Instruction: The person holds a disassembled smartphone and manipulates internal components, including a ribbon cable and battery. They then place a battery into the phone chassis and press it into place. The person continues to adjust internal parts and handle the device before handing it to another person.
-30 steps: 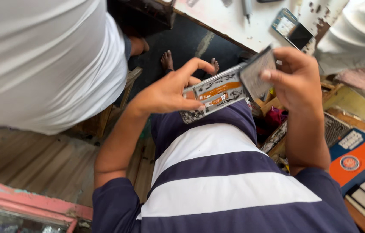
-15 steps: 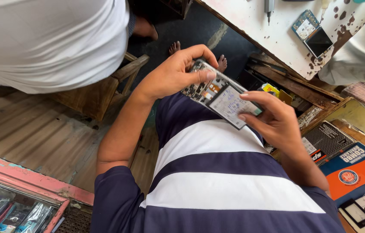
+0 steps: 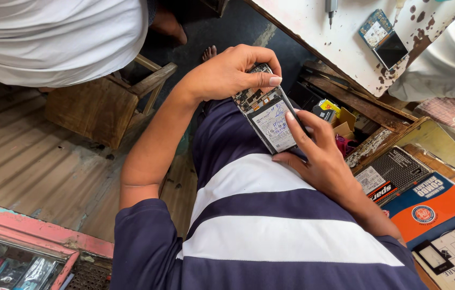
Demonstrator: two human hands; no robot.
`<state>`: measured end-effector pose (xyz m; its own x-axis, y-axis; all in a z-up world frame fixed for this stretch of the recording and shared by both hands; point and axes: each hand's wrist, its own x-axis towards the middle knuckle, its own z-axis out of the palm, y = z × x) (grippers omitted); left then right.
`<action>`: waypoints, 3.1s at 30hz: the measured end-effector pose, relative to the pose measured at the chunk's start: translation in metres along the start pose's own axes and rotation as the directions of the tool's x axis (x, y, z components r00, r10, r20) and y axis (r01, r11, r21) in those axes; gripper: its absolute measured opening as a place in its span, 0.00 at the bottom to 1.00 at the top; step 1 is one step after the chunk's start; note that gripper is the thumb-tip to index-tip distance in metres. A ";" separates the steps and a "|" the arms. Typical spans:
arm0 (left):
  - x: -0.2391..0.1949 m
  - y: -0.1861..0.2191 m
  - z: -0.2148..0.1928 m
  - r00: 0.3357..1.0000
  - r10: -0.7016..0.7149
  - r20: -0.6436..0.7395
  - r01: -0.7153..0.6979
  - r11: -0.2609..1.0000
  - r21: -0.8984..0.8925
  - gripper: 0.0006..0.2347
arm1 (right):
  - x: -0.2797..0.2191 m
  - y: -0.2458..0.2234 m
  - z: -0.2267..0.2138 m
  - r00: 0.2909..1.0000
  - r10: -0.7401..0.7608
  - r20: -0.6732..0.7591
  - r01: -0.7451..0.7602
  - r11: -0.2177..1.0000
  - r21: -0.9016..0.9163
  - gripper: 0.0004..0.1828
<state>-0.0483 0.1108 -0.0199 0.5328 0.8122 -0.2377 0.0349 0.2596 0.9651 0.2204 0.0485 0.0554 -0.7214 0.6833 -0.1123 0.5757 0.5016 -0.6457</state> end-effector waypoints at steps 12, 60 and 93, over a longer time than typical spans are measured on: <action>0.009 0.003 0.009 0.999 0.032 0.009 -0.032 0.999 0.012 0.10 | 0.002 0.003 -0.007 1.000 -0.010 0.029 0.013 0.995 -0.100 0.41; -0.031 -0.006 0.089 0.963 -0.043 -0.267 -0.117 0.822 -0.557 0.21 | -0.019 0.041 -0.005 0.975 -0.217 -0.045 0.198 0.944 -0.264 0.29; -0.029 0.013 0.089 0.978 -0.012 -0.207 -0.054 0.949 -0.311 0.28 | -0.003 0.071 -0.018 0.747 -0.663 0.057 0.610 0.648 -0.456 0.23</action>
<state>0.0122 0.0438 0.0093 0.3454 0.8997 -0.2669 -0.2584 0.3646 0.8946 0.2708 0.0915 0.0234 -0.9422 0.1474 0.3008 0.1085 0.9839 -0.1421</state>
